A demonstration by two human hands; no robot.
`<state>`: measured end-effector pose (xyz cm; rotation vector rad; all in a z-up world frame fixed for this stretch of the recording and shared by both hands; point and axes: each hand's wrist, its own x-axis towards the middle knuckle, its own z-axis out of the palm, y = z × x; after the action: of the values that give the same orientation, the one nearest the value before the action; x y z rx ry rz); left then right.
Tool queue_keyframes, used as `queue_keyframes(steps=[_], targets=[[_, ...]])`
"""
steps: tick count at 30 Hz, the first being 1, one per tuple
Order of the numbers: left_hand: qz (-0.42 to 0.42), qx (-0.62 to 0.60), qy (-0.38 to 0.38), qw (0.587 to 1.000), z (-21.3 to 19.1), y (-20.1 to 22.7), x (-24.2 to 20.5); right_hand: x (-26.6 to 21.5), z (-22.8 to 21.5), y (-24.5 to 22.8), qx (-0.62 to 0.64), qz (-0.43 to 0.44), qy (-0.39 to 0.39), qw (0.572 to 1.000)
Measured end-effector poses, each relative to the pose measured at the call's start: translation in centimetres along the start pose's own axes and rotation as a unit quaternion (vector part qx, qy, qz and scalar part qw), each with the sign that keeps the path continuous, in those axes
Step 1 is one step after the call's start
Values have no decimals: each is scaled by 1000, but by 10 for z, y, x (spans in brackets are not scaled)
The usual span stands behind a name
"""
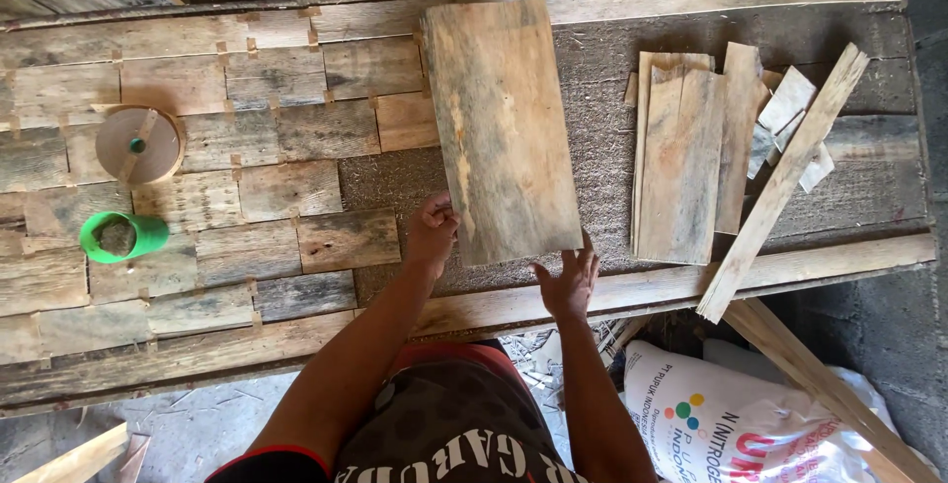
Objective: Assembling and gluing small wood pieces into a mosaic pattern on a larger panel.
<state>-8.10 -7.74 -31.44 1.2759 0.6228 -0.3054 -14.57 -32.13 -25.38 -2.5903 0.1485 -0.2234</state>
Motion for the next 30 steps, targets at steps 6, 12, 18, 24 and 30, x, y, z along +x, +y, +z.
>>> queue_keyframes(steps=[6,12,18,24,30], targets=[[7,7,-6,1000,-2,24,-6,-3,55,57,-46,50,-46,997],[3,-18,-20,1000,-3,33,-11,2,65,61,-135,40,-77,987],[-2,10,-60,998,2,59,-35,0,54,97,-147,186,-46,970],[-19,34,-89,995,26,51,-44,-23,32,122,-45,323,72,943],[14,-36,-129,991,59,18,-55,-33,-26,-4,725,404,121,544]])
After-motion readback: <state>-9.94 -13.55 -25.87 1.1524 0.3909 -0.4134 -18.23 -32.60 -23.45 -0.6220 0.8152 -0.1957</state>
